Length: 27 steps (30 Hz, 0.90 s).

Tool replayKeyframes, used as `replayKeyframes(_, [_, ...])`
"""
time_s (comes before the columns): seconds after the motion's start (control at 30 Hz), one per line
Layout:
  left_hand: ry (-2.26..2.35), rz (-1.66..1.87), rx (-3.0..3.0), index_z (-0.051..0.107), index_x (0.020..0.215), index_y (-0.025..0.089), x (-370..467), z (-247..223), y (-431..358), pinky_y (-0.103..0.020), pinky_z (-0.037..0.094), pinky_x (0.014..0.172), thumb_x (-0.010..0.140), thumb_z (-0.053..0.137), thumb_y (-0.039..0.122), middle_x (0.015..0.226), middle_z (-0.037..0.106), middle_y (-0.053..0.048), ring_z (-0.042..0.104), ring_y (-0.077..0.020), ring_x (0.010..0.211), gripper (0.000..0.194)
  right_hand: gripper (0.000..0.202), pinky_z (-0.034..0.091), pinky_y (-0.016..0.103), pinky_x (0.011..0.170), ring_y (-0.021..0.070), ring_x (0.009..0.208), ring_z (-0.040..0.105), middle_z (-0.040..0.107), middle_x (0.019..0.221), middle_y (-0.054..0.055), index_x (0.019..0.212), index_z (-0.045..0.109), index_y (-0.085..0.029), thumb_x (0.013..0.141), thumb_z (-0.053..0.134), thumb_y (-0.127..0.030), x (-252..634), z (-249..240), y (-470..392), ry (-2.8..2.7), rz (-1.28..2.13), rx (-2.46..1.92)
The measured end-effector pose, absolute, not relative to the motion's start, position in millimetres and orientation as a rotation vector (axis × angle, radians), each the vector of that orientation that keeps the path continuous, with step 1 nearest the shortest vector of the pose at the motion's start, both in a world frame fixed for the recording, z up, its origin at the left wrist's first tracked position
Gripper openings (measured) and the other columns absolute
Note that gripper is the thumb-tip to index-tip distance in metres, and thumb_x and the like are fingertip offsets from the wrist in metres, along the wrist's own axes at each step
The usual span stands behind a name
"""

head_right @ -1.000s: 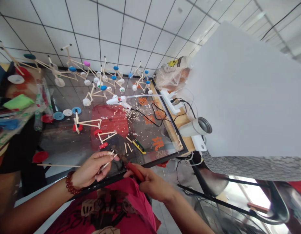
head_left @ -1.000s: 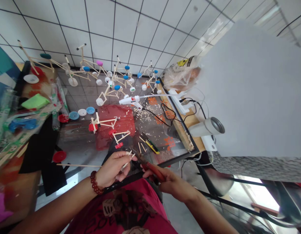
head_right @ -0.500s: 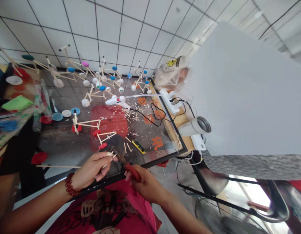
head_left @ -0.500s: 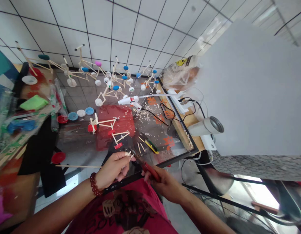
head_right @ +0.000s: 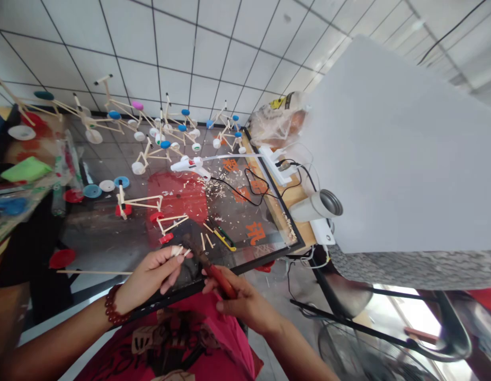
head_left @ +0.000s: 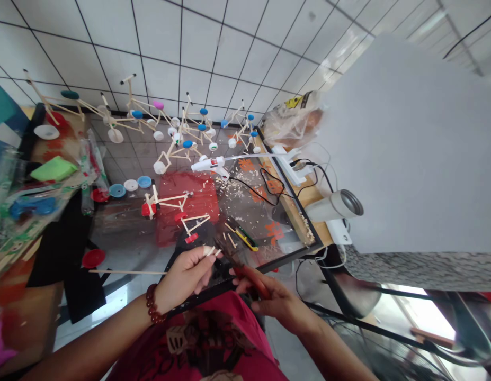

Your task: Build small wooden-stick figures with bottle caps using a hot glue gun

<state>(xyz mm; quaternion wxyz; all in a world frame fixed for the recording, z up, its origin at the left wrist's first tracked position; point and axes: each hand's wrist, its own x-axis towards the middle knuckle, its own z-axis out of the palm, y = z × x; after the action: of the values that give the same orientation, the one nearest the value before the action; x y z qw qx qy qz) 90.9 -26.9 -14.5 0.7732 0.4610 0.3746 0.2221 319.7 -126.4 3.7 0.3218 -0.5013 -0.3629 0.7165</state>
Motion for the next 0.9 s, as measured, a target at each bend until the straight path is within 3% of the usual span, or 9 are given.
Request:
replayKeyframes(0.1, [0.803,0.438,0.951,0.063,0.094,0.013,90.0,-13.5,-26.8,-0.018,0.022,0.036,0.082,0.058,0.066,0.046,0.049,0.008,0.034,-0.0049,0.033,0.055,0.041,0.019,0.042,0.118,0.027,0.137,0.042,0.065,0.122,0.006,0.114,0.072,-0.023,0.073,0.077,-0.024,321.8,5.1,-125.6,-1.04,1.901,-1.32])
replayKeyframes(0.2, [0.804,0.424,0.92,0.063,0.093,0.013,89.5,-13.1,-25.8,-0.018,0.021,0.035,0.082,0.059,0.063,0.045,0.05,0.007,0.034,-0.0045,0.031,0.052,0.039,0.015,0.043,0.119,0.0273,0.139,0.041,0.067,0.119,0.006,0.112,0.074,-0.023,0.073,0.075,-0.022,322.3,5.7,-125.1,-1.068,1.909,-1.319])
replayKeyframes(0.4, [0.8,0.399,0.805,0.063,0.094,0.013,90.5,-13.3,-25.5,-0.018,0.015,0.034,0.083,0.059,0.053,0.04,0.05,0.007,0.03,-0.0044,0.029,0.042,0.042,0.021,0.042,0.117,0.0254,0.138,0.042,0.069,0.111,0.005,0.114,0.073,-0.025,0.073,0.071,-0.018,324.4,1.4,-127.7,-1.12,1.9,-1.352])
replayKeyframes(0.67, [0.859,0.41,0.846,0.064,0.09,0.012,92.0,-12.2,-26.2,-0.02,0.013,0.035,0.082,0.058,0.052,0.038,0.042,0.009,0.024,-0.0036,0.03,0.041,0.038,0.016,0.042,0.119,0.0289,0.143,0.036,0.057,0.14,0.006,0.105,0.075,-0.022,0.068,0.072,-0.017,319.0,17.0,-117.7,-1.116,1.935,-1.451])
replayKeyframes(0.9, [0.897,0.4,0.895,0.066,0.09,0.012,92.7,-13.0,-27.5,-0.019,0.015,0.036,0.083,0.055,0.054,0.038,0.04,0.01,0.024,-0.0043,0.032,0.044,0.046,0.032,0.037,0.11,0.0284,0.136,0.044,0.054,0.144,0.004,0.101,0.074,-0.02,0.059,0.058,-0.007,316.5,19.3,-116.4,-1.191,1.921,-1.53])
